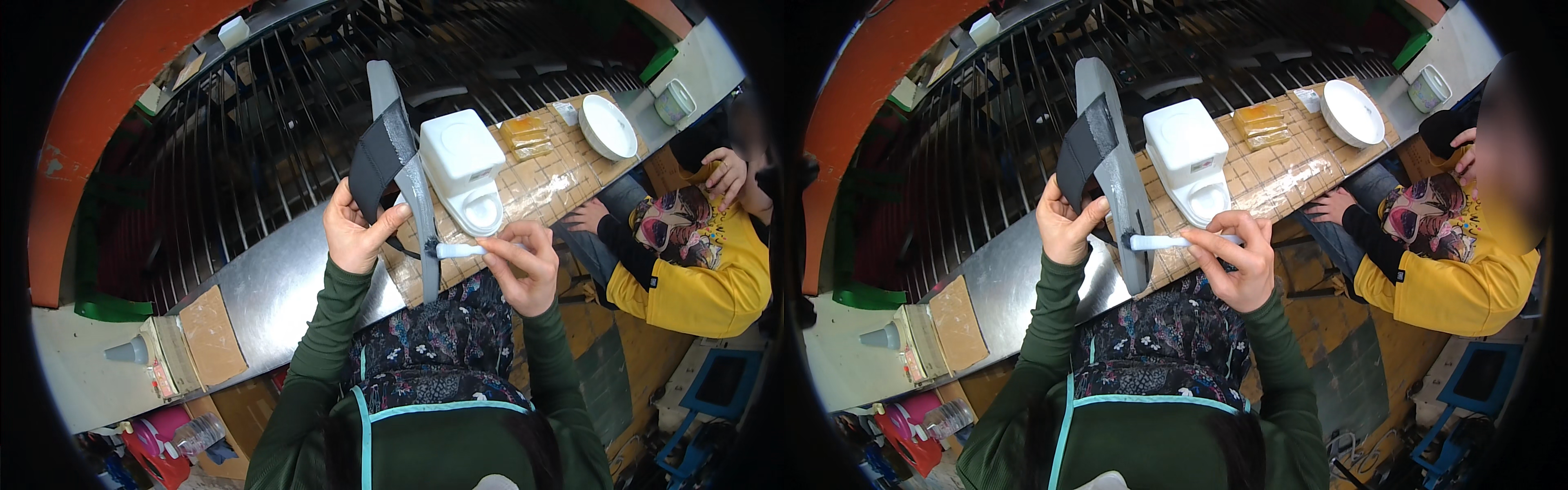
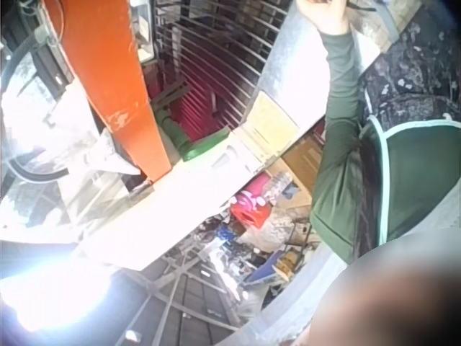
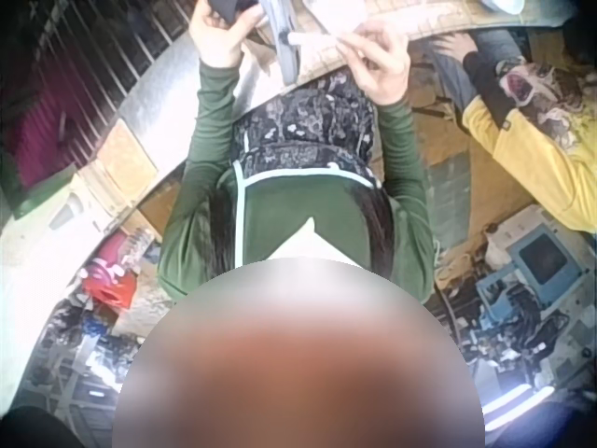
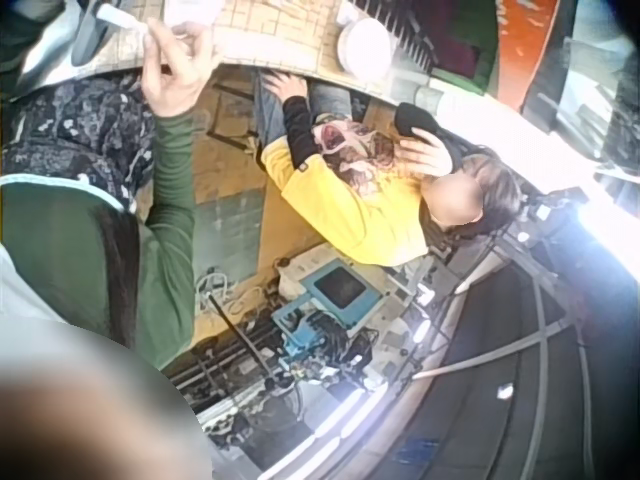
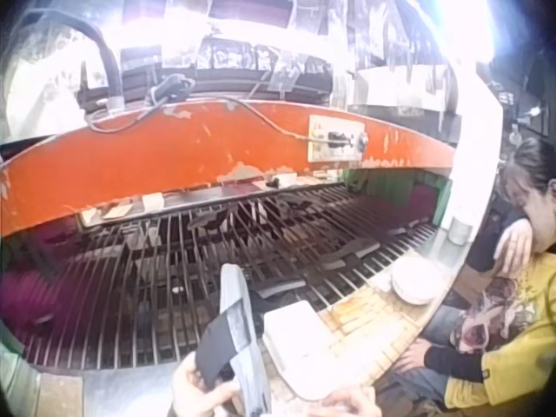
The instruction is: The person paints a pair of grey slippers with white paint using a small brush. They repeatedly dip the brush into a white paint container and apply paint to the slipper's surface, rotating the slipper to cover different areas.
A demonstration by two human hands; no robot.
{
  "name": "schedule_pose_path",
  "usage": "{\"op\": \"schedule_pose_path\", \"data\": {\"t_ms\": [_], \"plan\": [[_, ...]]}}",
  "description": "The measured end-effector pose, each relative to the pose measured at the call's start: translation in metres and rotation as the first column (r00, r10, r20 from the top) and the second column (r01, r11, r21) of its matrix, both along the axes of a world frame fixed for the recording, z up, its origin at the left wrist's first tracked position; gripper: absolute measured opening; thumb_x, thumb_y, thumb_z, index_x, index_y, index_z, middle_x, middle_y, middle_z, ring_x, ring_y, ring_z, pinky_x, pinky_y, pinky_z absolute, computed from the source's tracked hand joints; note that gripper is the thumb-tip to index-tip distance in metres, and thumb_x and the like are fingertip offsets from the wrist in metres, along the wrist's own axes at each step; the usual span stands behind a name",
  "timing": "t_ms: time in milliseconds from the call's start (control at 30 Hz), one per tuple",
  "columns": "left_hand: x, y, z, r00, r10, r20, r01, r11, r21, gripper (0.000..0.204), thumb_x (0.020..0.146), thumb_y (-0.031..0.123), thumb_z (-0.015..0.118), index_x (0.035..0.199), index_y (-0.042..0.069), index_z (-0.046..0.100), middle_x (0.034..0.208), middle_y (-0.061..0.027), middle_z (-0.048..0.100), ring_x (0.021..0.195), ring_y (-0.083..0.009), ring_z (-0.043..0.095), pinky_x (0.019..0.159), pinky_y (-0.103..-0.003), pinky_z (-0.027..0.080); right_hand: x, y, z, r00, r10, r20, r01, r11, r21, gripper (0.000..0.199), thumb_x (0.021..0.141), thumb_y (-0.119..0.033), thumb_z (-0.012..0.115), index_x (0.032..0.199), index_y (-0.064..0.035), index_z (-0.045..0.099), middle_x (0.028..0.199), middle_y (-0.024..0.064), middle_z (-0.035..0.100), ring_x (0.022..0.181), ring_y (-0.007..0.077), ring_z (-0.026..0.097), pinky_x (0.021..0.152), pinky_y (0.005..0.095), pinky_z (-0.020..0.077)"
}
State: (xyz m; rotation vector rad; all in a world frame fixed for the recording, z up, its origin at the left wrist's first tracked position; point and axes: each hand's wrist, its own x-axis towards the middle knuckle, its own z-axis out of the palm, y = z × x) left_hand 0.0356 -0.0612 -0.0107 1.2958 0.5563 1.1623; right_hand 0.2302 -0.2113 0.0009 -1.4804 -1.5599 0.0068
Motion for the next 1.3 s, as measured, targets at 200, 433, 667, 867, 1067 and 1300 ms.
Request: {"op": "schedule_pose_path", "data": {"t_ms": [200,433,667,867,1067,1300], "plan": [[-0.003,-0.004,0.005,1.000,0.000,0.019,0.002,0.992,-0.124,0.044,0.078,0.002,0.078,0.114,-0.002,0.054,0.102,-0.0107,0.066,0.073,-0.0074,0.062,0.065,-0.022,0.051,0.003,0.002,-0.007,0.949,0.171,-0.265,-0.177,0.984,0.003,0.024,0.077,-0.007,0.075,0.101,-0.0097,0.076,0.090,0.0012,0.059,0.074,0.0122,0.051,0.068,0.0266,0.0402],[-0.003,-0.009,0.007,0.997,-0.070,0.034,0.074,0.989,-0.131,0.060,0.072,-0.003,0.081,0.119,-0.001,0.044,0.115,-0.0197,0.059,0.080,-0.0157,0.067,0.070,-0.027,0.060,-0.013,0.019,-0.025,0.680,0.113,-0.724,-0.242,0.967,-0.076,0.020,0.089,-0.004,0.065,0.107,0.0011,0.070,0.092,0.0038,0.056,0.082,0.0090,0.054,0.070,0.0223,0.0434],[-0.008,-0.006,0.003,0.989,0.121,-0.083,-0.123,0.992,-0.023,0.058,0.070,0.003,0.085,0.112,0.001,0.045,0.114,-0.0161,0.059,0.095,-0.0164,0.064,0.079,-0.029,0.058,-0.007,-0.008,-0.012,0.677,0.123,-0.726,-0.304,0.945,-0.123,0.018,0.088,-0.003,0.064,0.103,0.0053,0.069,0.094,0.0061,0.057,0.084,0.0119,0.052,0.073,0.0235,0.0408],[-0.009,-0.009,0.002,0.980,0.168,-0.107,-0.173,0.984,-0.037,0.061,0.068,0.006,0.088,0.112,0.003,0.046,0.113,-0.0138,0.059,0.106,-0.0180,0.058,0.093,-0.030,0.049,-0.004,-0.012,-0.007,0.798,0.090,-0.596,-0.227,0.961,-0.158,0.019,0.087,-0.005,0.068,0.104,-0.0007,0.073,0.087,0.0038,0.057,0.077,0.0099,0.054,0.064,0.0231,0.0428],[-0.009,-0.015,0.002,0.962,0.219,-0.165,-0.210,0.975,0.068,0.062,0.066,0.008,0.089,0.111,0.002,0.046,0.113,-0.0139,0.059,0.106,-0.0192,0.058,0.094,-0.033,0.047,-0.001,-0.004,-0.004,0.894,0.079,-0.440,-0.164,0.974,-0.159,0.019,0.085,-0.005,0.069,0.103,-0.0027,0.074,0.085,0.0025,0.057,0.067,0.0073,0.051,0.055,0.0213,0.0397],[-0.011,-0.017,0.004,0.970,0.197,-0.144,-0.185,0.978,0.094,0.064,0.066,0.008,0.089,0.112,0.002,0.046,0.113,-0.0133,0.059,0.107,-0.0196,0.058,0.096,-0.033,0.046,-0.003,0.010,0.009,0.952,-0.011,-0.304,-0.037,0.988,-0.153,0.020,0.081,-0.006,0.071,0.101,-0.0074,0.075,0.085,0.0019,0.057,0.061,0.0084,0.048,0.054,0.0235,0.0380]]}}
